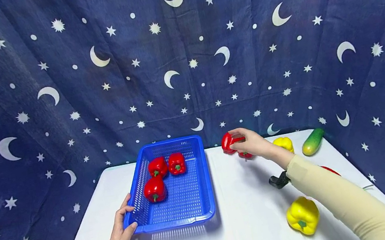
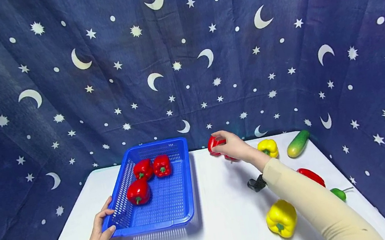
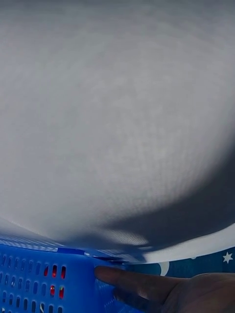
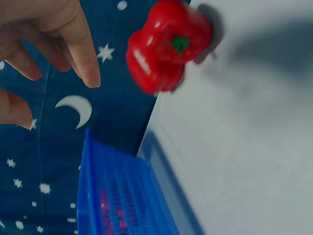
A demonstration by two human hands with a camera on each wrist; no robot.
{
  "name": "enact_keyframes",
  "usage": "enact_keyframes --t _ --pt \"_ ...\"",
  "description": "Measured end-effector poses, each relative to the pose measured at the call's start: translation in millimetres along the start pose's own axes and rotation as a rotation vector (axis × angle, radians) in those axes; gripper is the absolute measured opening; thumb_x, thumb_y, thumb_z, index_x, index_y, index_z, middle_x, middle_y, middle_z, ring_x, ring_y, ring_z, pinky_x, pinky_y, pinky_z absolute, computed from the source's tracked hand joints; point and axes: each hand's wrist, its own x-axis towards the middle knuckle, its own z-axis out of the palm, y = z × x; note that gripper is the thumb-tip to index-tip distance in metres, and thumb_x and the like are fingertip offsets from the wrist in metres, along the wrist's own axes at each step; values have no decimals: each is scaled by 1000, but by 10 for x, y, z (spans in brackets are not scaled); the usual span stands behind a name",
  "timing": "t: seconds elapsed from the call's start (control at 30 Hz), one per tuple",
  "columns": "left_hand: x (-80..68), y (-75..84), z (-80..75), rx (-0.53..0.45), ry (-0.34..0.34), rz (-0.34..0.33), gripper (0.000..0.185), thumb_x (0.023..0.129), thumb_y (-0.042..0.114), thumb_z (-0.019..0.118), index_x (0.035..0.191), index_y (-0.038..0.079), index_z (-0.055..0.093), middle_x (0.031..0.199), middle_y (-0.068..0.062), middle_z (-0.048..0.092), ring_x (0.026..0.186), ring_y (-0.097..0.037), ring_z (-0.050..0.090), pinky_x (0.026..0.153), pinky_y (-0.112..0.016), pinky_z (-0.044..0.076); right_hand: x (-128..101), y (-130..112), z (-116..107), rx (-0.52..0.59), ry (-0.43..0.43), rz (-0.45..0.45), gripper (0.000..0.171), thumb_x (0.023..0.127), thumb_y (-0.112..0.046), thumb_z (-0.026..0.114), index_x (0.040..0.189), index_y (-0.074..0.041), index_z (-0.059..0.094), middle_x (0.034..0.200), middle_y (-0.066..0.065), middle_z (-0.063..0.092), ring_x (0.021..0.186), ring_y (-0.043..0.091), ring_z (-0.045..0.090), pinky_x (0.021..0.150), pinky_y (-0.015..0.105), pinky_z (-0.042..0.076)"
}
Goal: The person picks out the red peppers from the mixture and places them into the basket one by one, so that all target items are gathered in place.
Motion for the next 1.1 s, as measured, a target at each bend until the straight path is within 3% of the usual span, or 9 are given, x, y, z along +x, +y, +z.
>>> enact_keyframes --t 0.27,0.47,0.97,1.1 --pt "-11 -13 -8 36 6 -50 39 90 0 47 125 2 29 155 -7 9 139 -7 7 100 -8 15 -4 208 -228 -19 97 -9 61 84 -24 67 137 -13 40 136 14 42 115 31 51 88 42 46" --pt "-15 -6 0 27 2 -63 40 91 1 46 126 2 27 155 -5 9 139 -6 7 100 -8 16 -43 279 -345 -59 142 18 62 85 -24 66 139 -14 37 139 14 39 121 33 44 93 47 41" --pt "-19 -13 0 43 2 -71 41 92 3 46 128 3 29 155 -1 8 140 -7 4 100 -7 14 21 513 -408 -105 96 132 77 82 -27 68 145 -14 25 146 17 27 125 37 37 98 52 34" --pt "-22 -17 2 40 3 -72 40 92 3 45 128 4 29 155 0 8 140 -8 5 100 -8 14 59 557 -394 -99 65 155 78 83 -25 67 146 -12 22 147 19 23 129 39 30 100 55 29"
